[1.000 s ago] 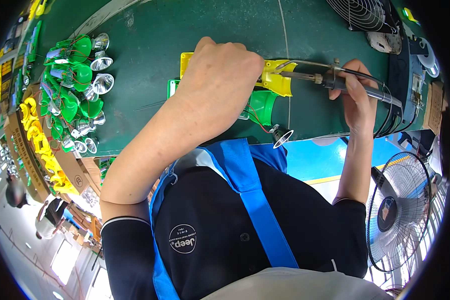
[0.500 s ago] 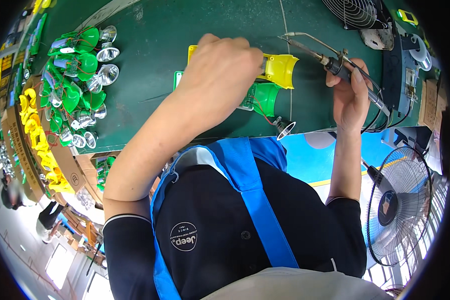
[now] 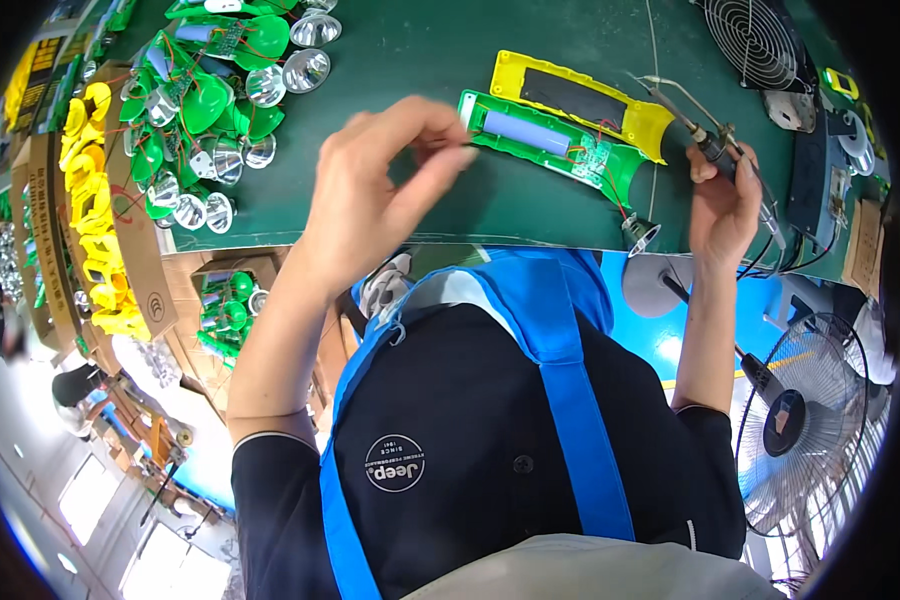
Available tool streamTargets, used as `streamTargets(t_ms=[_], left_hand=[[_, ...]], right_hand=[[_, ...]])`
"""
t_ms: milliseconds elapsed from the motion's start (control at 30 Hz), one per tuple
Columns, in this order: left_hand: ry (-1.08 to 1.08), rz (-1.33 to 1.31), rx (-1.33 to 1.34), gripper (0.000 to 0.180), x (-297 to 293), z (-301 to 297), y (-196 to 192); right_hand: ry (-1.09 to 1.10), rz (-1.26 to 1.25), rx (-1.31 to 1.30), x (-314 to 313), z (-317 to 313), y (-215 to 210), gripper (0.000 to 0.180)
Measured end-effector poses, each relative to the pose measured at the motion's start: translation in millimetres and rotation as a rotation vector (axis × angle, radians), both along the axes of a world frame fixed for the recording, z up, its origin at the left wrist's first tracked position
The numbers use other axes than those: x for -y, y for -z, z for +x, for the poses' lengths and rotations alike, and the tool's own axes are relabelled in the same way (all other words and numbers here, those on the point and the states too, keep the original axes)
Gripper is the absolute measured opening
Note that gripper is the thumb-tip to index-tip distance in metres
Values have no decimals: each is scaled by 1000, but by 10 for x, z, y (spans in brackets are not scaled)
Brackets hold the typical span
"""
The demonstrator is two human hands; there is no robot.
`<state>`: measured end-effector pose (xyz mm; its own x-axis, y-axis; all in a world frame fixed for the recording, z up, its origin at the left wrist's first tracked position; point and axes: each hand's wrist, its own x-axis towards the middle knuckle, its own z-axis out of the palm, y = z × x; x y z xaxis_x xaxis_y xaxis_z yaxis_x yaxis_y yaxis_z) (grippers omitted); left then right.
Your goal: Assemble solar-powered flashlights by soldering components and fitting them into the casing.
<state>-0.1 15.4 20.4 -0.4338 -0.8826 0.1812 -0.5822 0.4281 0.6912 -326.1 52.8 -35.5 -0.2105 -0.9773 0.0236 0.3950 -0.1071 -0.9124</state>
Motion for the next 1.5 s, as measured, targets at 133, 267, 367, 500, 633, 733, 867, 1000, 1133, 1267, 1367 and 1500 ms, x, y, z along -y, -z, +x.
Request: streamTargets(t_ms=[133, 267, 367, 500, 633, 733, 867, 1000, 1133, 1267, 1367, 1500], left_hand=[[150, 209, -366, 11, 160, -260, 70], [416, -140, -200, 14, 255, -442, 163], [425, -168, 39, 13, 241, -548, 89], [450, -319, 174, 9, 250, -610, 95], [425, -393, 350, 3, 206, -720, -17], [454, -360, 433, 1, 195, -788, -51], [454, -320, 458, 2, 233, -819, -94], [490, -292, 537, 2, 259, -856, -148], [519, -279, 550, 3, 288, -875, -151], [533, -265, 579, 3, 304, -896, -187], [550, -247, 603, 2, 317, -914, -198], [554, -227, 620, 2, 325, -924, -219]], right_hand=[[96, 68, -44, -120, 82, -45, 27], [-16, 50, -106, -234, 36, -32, 23], [-54, 158, -164, -205, 69, -152, 24], [-114, 201, -230, -120, 15, -233, 24], [-230, 237, -288, -23, -89, -242, 25], [-288, 272, -324, 51, -111, -279, 27], [-364, 294, -370, 95, -88, -307, 30], [-395, 306, -404, 108, -60, -324, 30], [-396, 310, -416, 96, -51, -309, 31], [-397, 309, -408, 95, -58, -304, 30], [-398, 301, -416, 91, -68, -287, 29], [-391, 306, -428, 69, -66, -291, 29]])
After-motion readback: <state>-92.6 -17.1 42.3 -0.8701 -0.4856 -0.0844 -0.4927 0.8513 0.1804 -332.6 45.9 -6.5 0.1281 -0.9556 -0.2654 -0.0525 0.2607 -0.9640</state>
